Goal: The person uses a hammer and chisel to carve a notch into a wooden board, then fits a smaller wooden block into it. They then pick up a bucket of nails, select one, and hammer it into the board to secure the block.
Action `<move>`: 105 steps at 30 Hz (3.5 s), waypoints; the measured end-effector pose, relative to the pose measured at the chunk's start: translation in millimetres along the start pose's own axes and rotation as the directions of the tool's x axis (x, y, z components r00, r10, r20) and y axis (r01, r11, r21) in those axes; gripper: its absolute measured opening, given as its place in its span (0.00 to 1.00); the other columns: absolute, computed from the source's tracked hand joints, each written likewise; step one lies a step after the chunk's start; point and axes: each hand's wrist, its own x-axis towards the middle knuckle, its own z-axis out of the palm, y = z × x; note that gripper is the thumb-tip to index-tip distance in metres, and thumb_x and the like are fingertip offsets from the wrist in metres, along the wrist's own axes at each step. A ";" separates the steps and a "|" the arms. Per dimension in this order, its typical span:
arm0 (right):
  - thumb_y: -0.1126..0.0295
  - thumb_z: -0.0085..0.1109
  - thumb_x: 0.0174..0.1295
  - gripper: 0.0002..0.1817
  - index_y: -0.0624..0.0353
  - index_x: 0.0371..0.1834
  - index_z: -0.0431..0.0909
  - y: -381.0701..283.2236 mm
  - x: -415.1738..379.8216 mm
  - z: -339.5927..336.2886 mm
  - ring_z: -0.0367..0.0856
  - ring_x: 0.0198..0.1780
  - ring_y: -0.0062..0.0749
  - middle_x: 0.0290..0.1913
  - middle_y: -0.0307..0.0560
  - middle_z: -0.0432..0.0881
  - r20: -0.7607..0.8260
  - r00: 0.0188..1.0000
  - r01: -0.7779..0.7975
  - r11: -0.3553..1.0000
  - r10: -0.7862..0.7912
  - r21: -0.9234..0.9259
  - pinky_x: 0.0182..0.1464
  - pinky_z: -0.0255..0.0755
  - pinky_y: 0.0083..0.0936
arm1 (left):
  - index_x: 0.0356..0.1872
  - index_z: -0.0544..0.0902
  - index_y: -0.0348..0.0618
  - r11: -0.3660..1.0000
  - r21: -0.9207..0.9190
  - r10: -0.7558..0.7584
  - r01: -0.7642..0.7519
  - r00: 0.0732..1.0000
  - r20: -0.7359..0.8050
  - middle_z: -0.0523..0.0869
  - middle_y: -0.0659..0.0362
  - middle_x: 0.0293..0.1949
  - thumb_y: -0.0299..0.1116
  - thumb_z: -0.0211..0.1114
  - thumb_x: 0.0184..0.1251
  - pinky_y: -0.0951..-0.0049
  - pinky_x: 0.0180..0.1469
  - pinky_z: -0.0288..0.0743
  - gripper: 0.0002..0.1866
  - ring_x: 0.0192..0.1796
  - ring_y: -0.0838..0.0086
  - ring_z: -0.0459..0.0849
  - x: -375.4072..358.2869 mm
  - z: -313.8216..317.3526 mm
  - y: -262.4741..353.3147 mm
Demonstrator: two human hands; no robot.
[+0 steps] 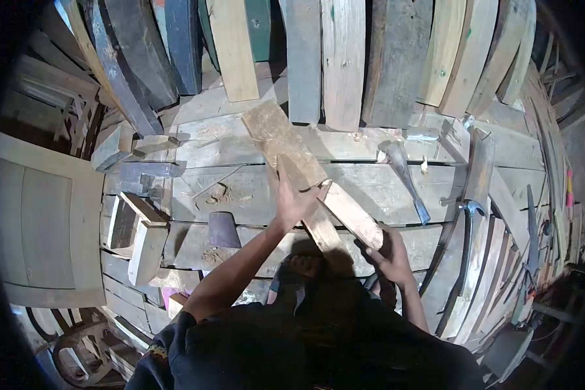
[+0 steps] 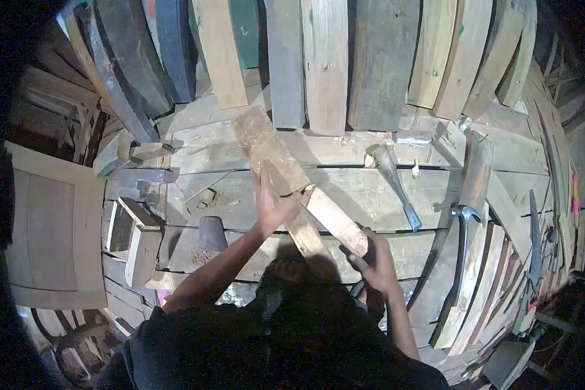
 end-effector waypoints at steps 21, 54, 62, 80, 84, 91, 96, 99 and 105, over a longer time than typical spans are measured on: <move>0.71 0.80 0.61 0.39 0.58 0.76 0.72 -10.3 -0.5 0.5 0.76 0.73 0.59 0.68 0.61 0.79 0.004 1.000 0.028 1.000 -0.028 0.001 0.77 0.67 0.46 | 0.89 0.53 0.46 0.907 -0.094 0.400 -0.410 0.910 -0.107 0.53 0.32 0.82 0.31 0.83 0.50 0.38 0.83 0.62 0.64 0.83 0.35 0.60 7.5 -14.7 -19.5; 0.73 0.77 0.65 0.29 0.59 0.70 0.82 -30.3 61.9 -7.2 0.82 0.55 0.35 0.58 0.48 0.82 -0.066 0.998 0.016 1.000 -0.017 -0.005 0.59 0.79 0.30 | 0.78 0.71 0.27 0.968 -0.105 0.215 -0.227 0.970 -0.111 0.60 0.22 0.80 0.36 0.84 0.54 0.39 0.85 0.54 0.50 0.86 0.29 0.55 68.7 -8.8 -31.0; 0.67 0.77 0.66 0.29 0.59 0.70 0.80 -34.4 61.1 -21.1 0.84 0.65 0.55 0.62 0.59 0.84 -0.073 0.995 0.066 0.998 -0.067 -0.016 0.68 0.76 0.41 | 0.87 0.60 0.41 0.856 0.157 0.404 -0.492 0.827 0.392 0.53 0.31 0.87 0.55 0.86 0.51 0.32 0.87 0.37 0.65 0.90 0.30 0.39 74.2 -53.9 -31.6; 0.63 0.74 0.69 0.34 0.58 0.78 0.76 -33.0 55.8 -0.9 0.84 0.56 0.55 0.53 0.58 0.79 0.008 0.995 0.103 0.990 -0.103 -0.096 0.59 0.79 0.42 | 0.92 0.46 0.45 0.768 0.306 0.300 -0.562 0.738 0.604 0.43 0.48 0.93 0.85 0.66 0.49 0.17 0.78 0.32 0.77 0.92 0.38 0.37 57.1 -70.5 -55.5; 0.65 0.74 0.70 0.33 0.58 0.77 0.76 -42.7 40.2 31.1 0.81 0.56 0.53 0.55 0.57 0.76 -0.055 0.998 0.030 0.992 -0.037 -0.124 0.63 0.77 0.42 | 0.91 0.47 0.43 0.770 0.286 0.327 -0.571 0.737 0.591 0.45 0.46 0.92 0.79 0.64 0.61 0.21 0.81 0.30 0.68 0.92 0.38 0.37 61.6 -65.5 -70.8; 0.71 0.72 0.71 0.30 0.63 0.75 0.77 -22.0 80.0 -19.0 0.79 0.59 0.49 0.57 0.58 0.77 -0.041 0.993 0.108 0.986 -0.114 -0.127 0.64 0.75 0.37 | 0.87 0.54 0.30 0.729 0.169 0.538 -0.664 0.707 0.458 0.51 0.34 0.88 0.69 0.88 0.39 0.35 0.87 0.36 0.80 0.90 0.35 0.43 91.7 -30.4 -34.6; 0.72 0.69 0.72 0.33 0.61 0.80 0.71 -8.2 100.6 -16.2 0.79 0.63 0.55 0.62 0.60 0.76 0.058 0.971 0.240 0.954 -0.234 -0.178 0.63 0.79 0.40 | 0.88 0.40 0.28 0.925 0.268 0.255 -0.268 0.963 0.085 0.50 0.26 0.86 0.63 0.88 0.50 0.34 0.87 0.36 0.80 0.90 0.35 0.43 67.1 -41.4 -38.2; 0.74 0.68 0.72 0.32 0.59 0.79 0.73 -2.3 93.9 -2.5 0.80 0.67 0.57 0.67 0.61 0.77 0.025 0.988 0.153 0.983 -0.151 -0.105 0.68 0.76 0.40 | 0.87 0.44 0.33 0.987 -0.157 0.004 0.030 0.977 0.213 0.61 0.34 0.80 0.45 0.87 0.60 0.44 0.85 0.54 0.67 0.84 0.46 0.60 67.4 -40.8 -41.5; 0.71 0.66 0.73 0.31 0.62 0.79 0.72 4.0 89.8 6.5 0.79 0.72 0.54 0.70 0.62 0.79 -0.015 0.992 0.127 0.991 -0.128 -0.031 0.73 0.72 0.40 | 0.83 0.51 0.33 0.904 -0.423 0.134 -0.053 0.977 0.164 0.70 0.42 0.74 0.34 0.84 0.64 0.54 0.80 0.65 0.57 0.75 0.54 0.73 78.6 -21.4 -58.2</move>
